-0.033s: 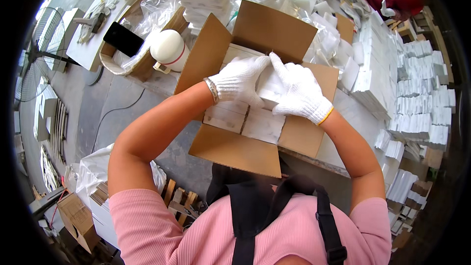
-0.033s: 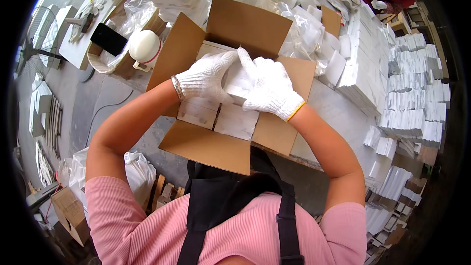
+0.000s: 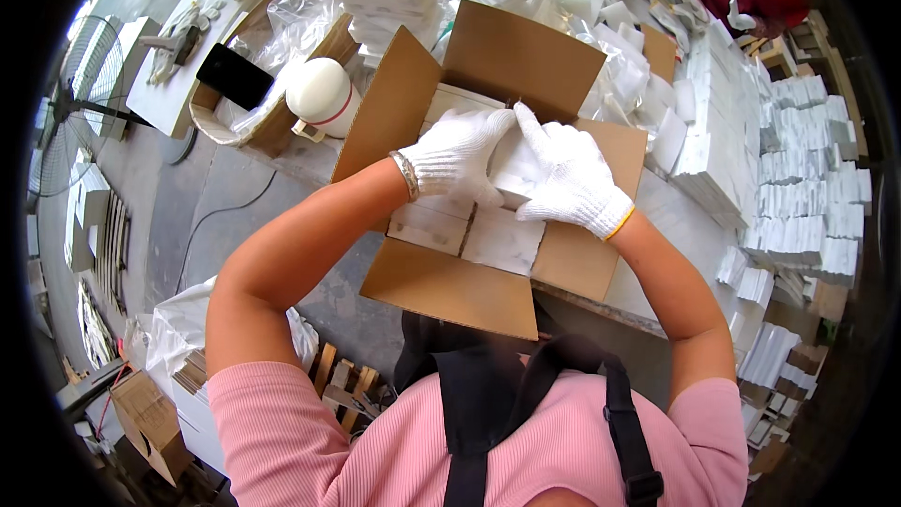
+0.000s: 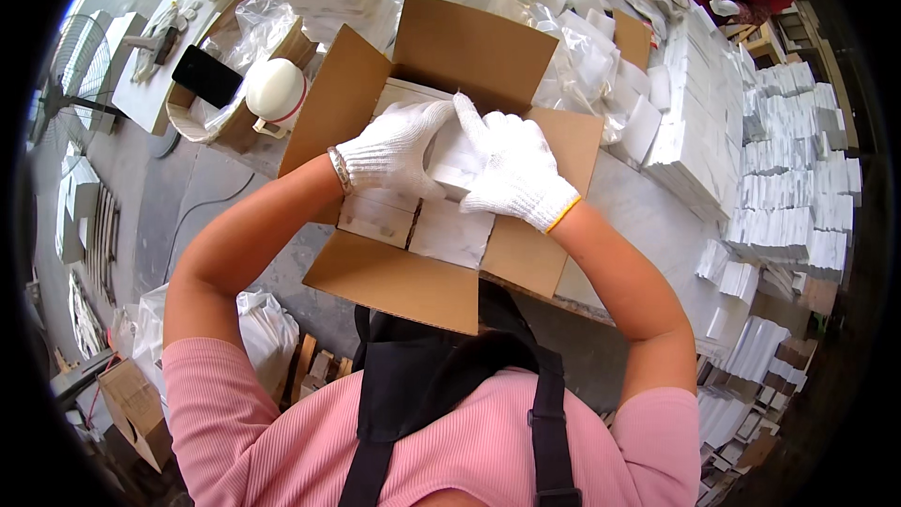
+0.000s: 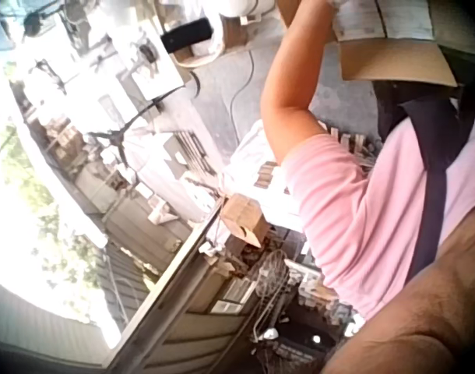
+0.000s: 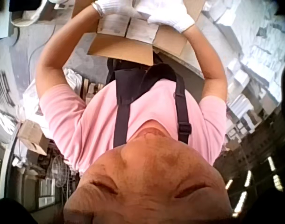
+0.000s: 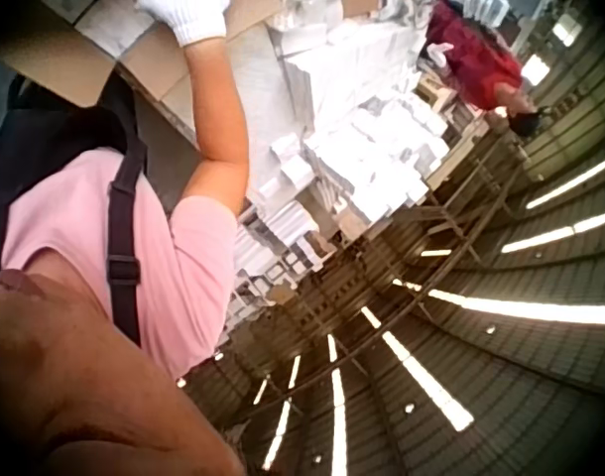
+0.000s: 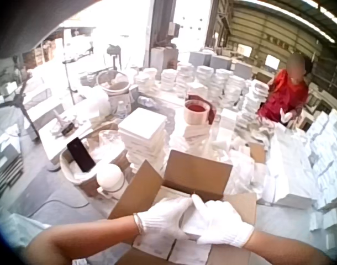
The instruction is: The person packs small white rectangular items into clear plastic bags, places them into a cardboard box, and seals the box with tape. The person then moves the sealed box to a stack of similar boxes.
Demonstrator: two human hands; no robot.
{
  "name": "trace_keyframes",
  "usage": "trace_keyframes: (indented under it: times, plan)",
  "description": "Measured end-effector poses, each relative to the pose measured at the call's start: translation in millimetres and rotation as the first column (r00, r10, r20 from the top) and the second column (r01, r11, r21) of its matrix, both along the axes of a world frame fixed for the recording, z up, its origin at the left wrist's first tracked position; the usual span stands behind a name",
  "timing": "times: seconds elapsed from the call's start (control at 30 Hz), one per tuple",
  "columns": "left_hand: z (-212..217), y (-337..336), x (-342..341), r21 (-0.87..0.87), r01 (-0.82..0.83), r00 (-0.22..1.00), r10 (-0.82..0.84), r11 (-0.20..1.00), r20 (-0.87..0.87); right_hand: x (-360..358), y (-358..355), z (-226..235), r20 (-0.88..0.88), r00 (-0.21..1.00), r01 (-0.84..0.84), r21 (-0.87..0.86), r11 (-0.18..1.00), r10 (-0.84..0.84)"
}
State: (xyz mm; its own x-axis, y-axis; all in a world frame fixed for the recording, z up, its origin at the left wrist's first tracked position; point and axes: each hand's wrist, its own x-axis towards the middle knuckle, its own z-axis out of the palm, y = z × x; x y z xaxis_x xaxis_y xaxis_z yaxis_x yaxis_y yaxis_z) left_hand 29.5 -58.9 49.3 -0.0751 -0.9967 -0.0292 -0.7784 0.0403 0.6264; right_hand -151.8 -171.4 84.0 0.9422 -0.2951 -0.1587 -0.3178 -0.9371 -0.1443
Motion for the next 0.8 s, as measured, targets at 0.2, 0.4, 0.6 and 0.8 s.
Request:
trace_keyframes:
  times: [0.2,0.4,0.6,0.8]
  plan:
    - [-23,10,-5,-0.126,0.059,0.970,-0.027,0.990,0.242,-8,13,-27,-0.139,0.990,0.042,0.026,0.999,-0.038]
    - [-5,1,-4,0.078,0.191,0.930,-0.206,0.979,0.303,-13,2,-41,-0.088,0.996,-0.008,0.102,0.995,0.017]
    - [-8,5,-5,0.045,0.172,0.929,-0.177,0.984,0.324,-26,10,-48,0.007,1.000,-0.012,0.120,0.993,0.011]
    - [14,4,-15,0.160,0.126,0.943,-0.168,0.979,0.288,-67,7,-19,0.446,0.894,-0.102,0.117,0.988,0.040]
